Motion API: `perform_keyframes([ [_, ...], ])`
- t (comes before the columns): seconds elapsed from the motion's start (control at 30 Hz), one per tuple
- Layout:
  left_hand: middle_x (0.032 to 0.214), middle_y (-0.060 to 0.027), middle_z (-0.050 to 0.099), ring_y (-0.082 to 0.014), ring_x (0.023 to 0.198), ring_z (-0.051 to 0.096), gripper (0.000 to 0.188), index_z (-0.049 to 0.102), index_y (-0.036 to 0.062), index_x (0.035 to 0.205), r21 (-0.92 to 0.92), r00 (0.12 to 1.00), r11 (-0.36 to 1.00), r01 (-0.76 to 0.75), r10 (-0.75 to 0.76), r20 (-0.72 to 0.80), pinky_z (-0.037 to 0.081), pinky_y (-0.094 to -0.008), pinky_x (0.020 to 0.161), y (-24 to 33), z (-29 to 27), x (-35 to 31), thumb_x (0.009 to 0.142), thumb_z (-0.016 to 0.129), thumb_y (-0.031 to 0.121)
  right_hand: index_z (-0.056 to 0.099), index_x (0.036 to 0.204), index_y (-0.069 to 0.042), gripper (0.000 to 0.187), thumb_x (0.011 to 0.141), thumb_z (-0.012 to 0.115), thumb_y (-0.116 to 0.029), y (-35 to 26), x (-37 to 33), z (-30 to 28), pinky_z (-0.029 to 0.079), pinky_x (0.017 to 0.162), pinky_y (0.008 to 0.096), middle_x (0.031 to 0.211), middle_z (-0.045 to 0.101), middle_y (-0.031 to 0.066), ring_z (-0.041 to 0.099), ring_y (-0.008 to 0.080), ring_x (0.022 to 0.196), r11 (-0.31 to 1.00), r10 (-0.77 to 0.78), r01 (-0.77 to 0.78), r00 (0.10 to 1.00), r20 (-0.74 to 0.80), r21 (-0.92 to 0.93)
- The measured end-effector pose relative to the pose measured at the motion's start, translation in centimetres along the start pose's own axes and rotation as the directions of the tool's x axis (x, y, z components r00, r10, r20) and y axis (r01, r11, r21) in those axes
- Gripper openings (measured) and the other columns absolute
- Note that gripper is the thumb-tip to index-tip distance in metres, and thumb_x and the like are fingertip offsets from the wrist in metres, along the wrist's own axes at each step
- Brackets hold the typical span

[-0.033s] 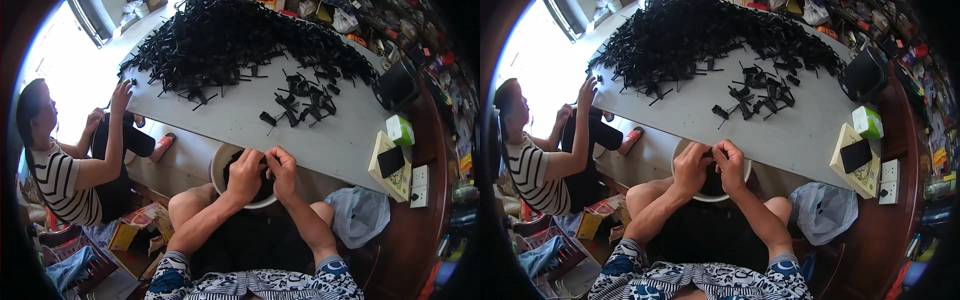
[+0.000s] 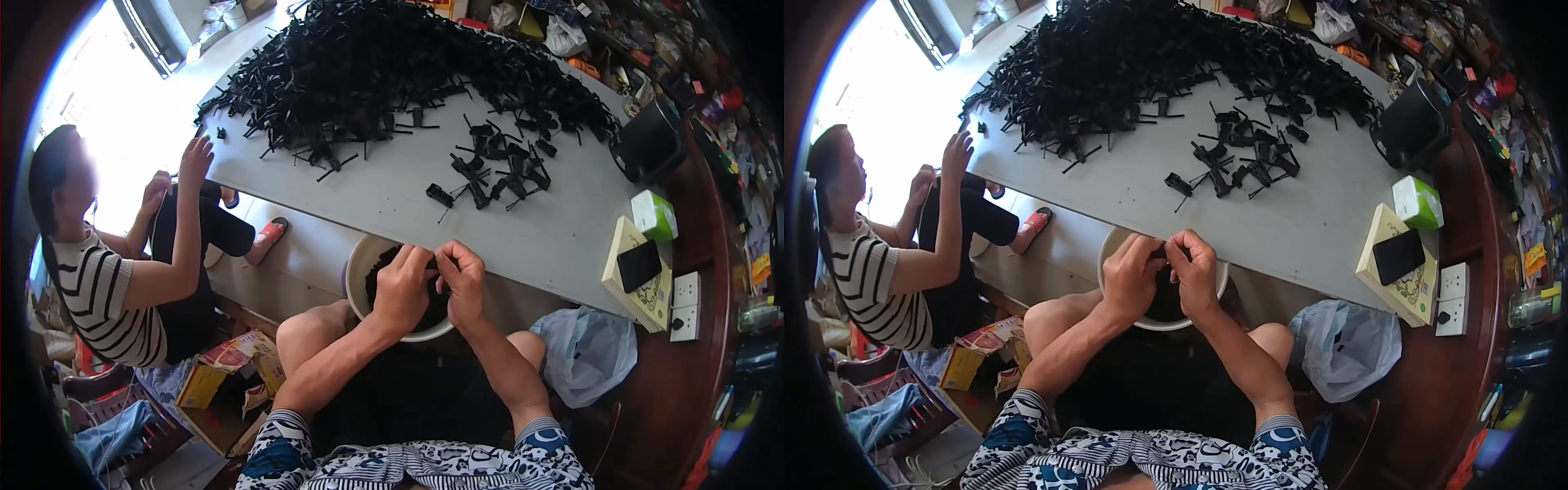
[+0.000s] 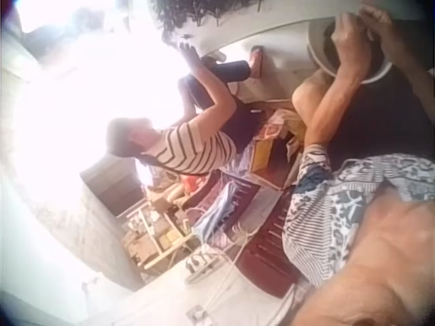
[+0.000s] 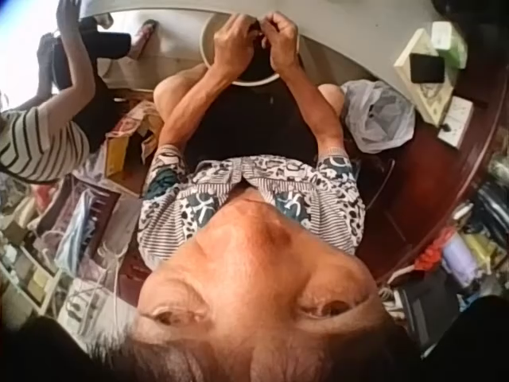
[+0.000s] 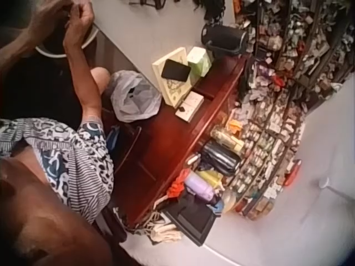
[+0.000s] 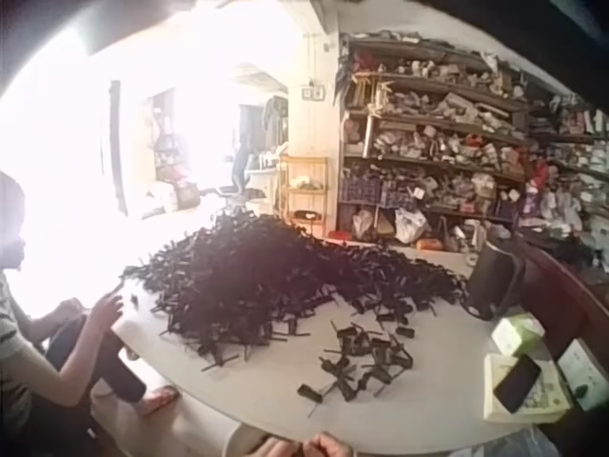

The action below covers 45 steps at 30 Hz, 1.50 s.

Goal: Assemble small black plastic components at a workshop table.

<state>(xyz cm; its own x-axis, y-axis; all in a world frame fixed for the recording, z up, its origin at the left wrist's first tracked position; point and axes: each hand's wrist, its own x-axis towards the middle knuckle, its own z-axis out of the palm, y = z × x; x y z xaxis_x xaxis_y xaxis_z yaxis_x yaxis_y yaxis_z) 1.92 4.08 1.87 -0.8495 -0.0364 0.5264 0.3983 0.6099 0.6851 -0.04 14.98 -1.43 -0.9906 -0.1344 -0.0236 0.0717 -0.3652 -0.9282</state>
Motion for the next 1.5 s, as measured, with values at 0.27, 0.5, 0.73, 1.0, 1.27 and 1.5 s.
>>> perform_keyframes([
  [0.27, 0.074, -0.0025, 0.057, -0.009, 0.064, 0.056, 0.024, 0.054, -0.0016, 0.093, -0.421, 0.89, 0.785, 0.454, -0.376, 0.259, 0.047, -0.0223, 0.055, -1.1, -1.5, 1.7, 0.073, 0.065, -0.008, 0.053, 0.088, -0.004, 0.016, 0.091, 0.053, -0.02, -1.4, 0.6, -0.7, 0.034, 0.045, 0.0169, 0.069, 0.051, -0.0019, 0.043, 0.0028, 0.054, 0.997, 0.016, -0.027, 0.987, 0.162, 0.065],
  [0.5, 0.075, -0.0014, 0.055, -0.0066, 0.066, 0.053, 0.033, 0.051, 0.0008, 0.1, -0.632, 0.787, 0.474, 0.613, -0.293, 0.544, 0.046, -0.0202, 0.063, -3.2, -1.4, 1.6, 0.072, 0.065, -0.009, 0.052, 0.094, -0.003, 0.019, 0.092, 0.052, -0.022, -1.6, 0.6, -1.2, 0.037, 0.042, 0.019, 0.073, 0.054, 0.0024, 0.046, 0.0054, 0.054, 0.949, 0.079, -0.149, 0.965, 0.249, 0.277],
  [0.73, 0.083, -0.0027, 0.056, -0.0092, 0.072, 0.057, 0.031, 0.053, -0.0001, 0.098, -0.666, 0.765, 0.379, 0.643, -0.272, 0.584, 0.05, -0.0212, 0.07, -2.7, -2.4, 2.4, 0.071, 0.062, -0.014, 0.053, 0.097, -0.005, 0.017, 0.091, 0.053, -0.02, -0.8, 1.0, -0.9, 0.038, 0.041, 0.0191, 0.074, 0.054, 0.0017, 0.046, 0.0065, 0.053, 0.902, 0.136, -0.232, 0.953, 0.272, 0.364],
  [1.0, 0.077, -0.0001, 0.058, -0.0076, 0.065, 0.051, 0.008, 0.058, 0.003, 0.084, -0.585, 0.671, 0.328, 0.742, -0.373, 0.641, 0.039, -0.0179, 0.062, -4.2, -2.2, 1.5, 0.078, 0.063, 0.001, 0.053, 0.099, -0.005, 0.015, 0.089, 0.057, -0.016, -1.5, 0.1, -0.5, 0.041, 0.047, 0.0209, 0.081, 0.059, 0.0028, 0.052, 0.0072, 0.061, 0.987, 0.144, -0.156, 0.964, 0.224, 0.036],
  [1.27, 0.068, -0.0032, 0.053, -0.0085, 0.064, 0.051, 0.01, 0.049, 0.0039, 0.087, -0.344, 0.702, 0.657, 0.671, -0.413, 0.581, 0.042, -0.0229, 0.057, -2.4, -2.1, 1.4, 0.091, 0.05, 0.013, 0.053, 0.087, -0.002, 0.023, 0.07, 0.068, -0.001, -1.8, 0.4, -0.5, 0.045, 0.059, 0.0261, 0.068, 0.056, 0.0064, 0.053, 0.0134, 0.062, 0.811, -0.2, 0.249, 0.968, 0.15, -0.53],
  [1.5, 0.061, -0.0018, 0.043, -0.0095, 0.057, 0.039, 0.019, 0.047, 0.0022, 0.078, -0.364, 0.792, 0.733, 0.574, -0.383, 0.476, 0.034, -0.0253, 0.051, -2.5, -1.1, 1.2, 0.089, 0.052, 0.017, 0.051, 0.085, -0.001, 0.026, 0.067, 0.07, 0.003, -2.0, 0.6, -0.6, 0.045, 0.055, 0.0287, 0.068, 0.056, 0.0086, 0.054, 0.0164, 0.059, 0.754, -0.232, 0.338, 0.939, 0.252, -0.563],
])
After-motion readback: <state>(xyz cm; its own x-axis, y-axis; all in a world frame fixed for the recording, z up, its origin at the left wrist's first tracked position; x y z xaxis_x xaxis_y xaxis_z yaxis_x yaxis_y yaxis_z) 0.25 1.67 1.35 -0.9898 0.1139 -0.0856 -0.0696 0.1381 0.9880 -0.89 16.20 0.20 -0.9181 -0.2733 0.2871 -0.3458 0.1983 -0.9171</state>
